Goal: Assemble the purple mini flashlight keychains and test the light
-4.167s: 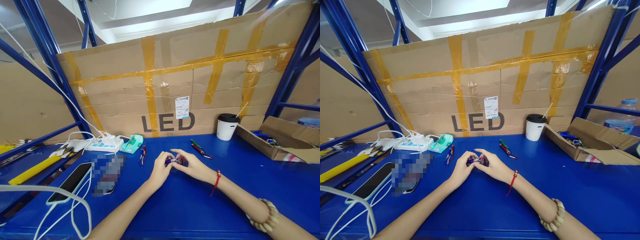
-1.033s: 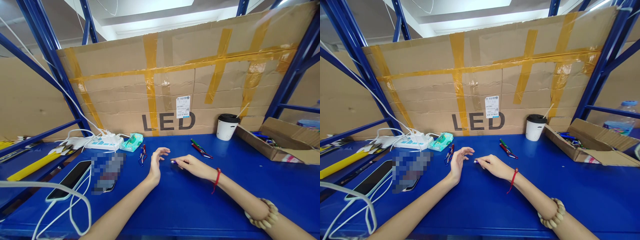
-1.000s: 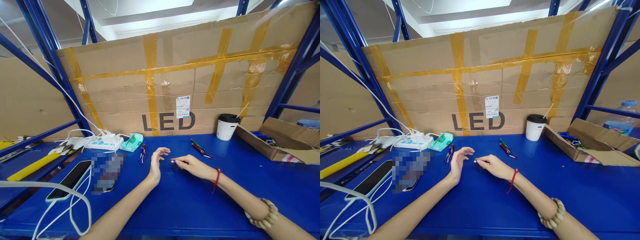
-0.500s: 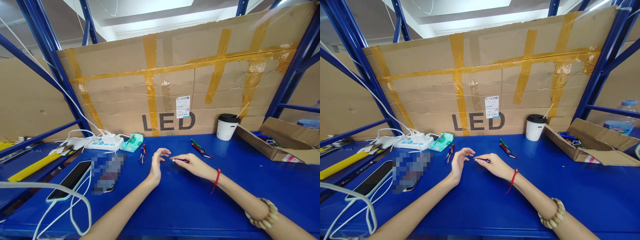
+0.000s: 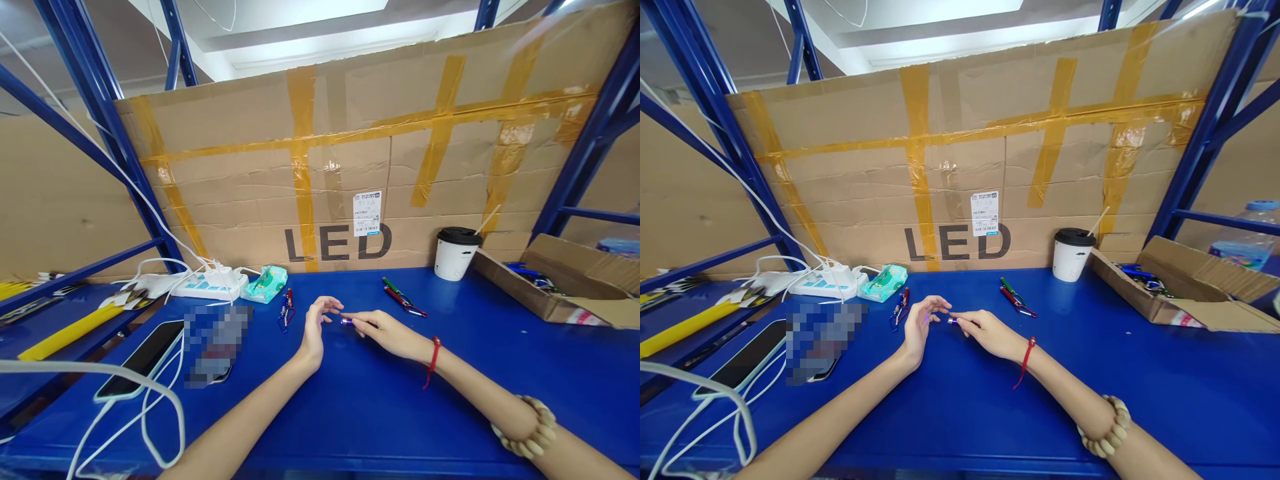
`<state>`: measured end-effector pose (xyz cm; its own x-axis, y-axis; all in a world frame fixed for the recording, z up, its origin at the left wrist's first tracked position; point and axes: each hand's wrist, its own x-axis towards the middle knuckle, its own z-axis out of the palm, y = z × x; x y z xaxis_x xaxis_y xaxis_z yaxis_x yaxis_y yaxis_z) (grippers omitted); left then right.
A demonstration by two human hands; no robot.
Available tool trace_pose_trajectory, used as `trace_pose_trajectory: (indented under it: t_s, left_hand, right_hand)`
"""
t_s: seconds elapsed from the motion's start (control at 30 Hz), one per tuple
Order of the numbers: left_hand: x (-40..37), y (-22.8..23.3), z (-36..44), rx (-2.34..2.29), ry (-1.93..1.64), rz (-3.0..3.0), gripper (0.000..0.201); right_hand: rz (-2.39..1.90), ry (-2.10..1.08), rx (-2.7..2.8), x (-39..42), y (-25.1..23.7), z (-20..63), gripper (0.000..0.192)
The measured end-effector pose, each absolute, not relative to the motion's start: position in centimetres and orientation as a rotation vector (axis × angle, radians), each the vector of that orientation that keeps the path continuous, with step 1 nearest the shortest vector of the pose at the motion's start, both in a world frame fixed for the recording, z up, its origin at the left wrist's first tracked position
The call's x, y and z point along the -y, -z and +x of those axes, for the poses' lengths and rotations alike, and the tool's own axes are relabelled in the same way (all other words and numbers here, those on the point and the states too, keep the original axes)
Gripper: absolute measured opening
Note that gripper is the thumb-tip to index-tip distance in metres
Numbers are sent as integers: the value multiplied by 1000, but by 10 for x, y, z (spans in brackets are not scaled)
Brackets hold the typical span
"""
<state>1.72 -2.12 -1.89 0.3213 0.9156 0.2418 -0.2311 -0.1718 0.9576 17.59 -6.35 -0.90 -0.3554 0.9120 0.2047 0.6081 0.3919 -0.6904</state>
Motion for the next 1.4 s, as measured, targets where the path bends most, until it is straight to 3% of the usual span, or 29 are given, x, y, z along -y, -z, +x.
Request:
trace_pose_trajectory:
  t_s: [1.2, 1.4]
  left_hand:
    - [20, 20, 18, -715, -1186, 1310, 32]
    - [21, 19, 17, -733, -1171, 1338, 31]
  right_hand:
    - [-1306, -646, 2054, 64, 10, 177, 36]
    - [-1295, -569, 2041, 67, 5, 174, 47]
